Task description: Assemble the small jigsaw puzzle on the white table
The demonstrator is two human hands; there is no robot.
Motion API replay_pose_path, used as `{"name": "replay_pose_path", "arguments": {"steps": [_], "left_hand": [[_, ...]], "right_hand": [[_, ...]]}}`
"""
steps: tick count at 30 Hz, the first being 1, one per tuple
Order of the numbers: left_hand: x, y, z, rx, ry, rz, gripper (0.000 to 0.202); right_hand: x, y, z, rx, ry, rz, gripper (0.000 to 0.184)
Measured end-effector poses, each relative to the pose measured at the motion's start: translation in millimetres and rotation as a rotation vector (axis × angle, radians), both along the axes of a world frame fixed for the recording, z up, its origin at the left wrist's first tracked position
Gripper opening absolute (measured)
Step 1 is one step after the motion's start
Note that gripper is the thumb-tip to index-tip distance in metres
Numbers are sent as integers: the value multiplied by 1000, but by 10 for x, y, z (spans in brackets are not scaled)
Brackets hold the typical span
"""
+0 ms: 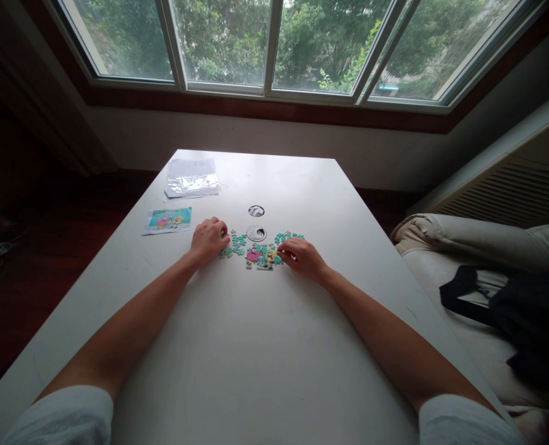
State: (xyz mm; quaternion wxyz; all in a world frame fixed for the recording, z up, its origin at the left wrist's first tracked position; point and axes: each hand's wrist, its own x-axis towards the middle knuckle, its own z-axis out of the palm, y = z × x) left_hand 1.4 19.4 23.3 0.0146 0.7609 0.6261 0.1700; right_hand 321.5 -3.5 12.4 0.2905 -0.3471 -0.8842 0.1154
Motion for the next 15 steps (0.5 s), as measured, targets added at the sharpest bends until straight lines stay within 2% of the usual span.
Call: {"name": "replay_pose_path", "arguments": {"steps": [11,15], "left_hand": [[-22,44,-11,-22,-175,-49,11],[20,27,21,-37,-313,-46,14]], "right_hand": [[-66,-70,34,95,-99,34,15],[-102,-103,37,100,-160,47,22]]}}
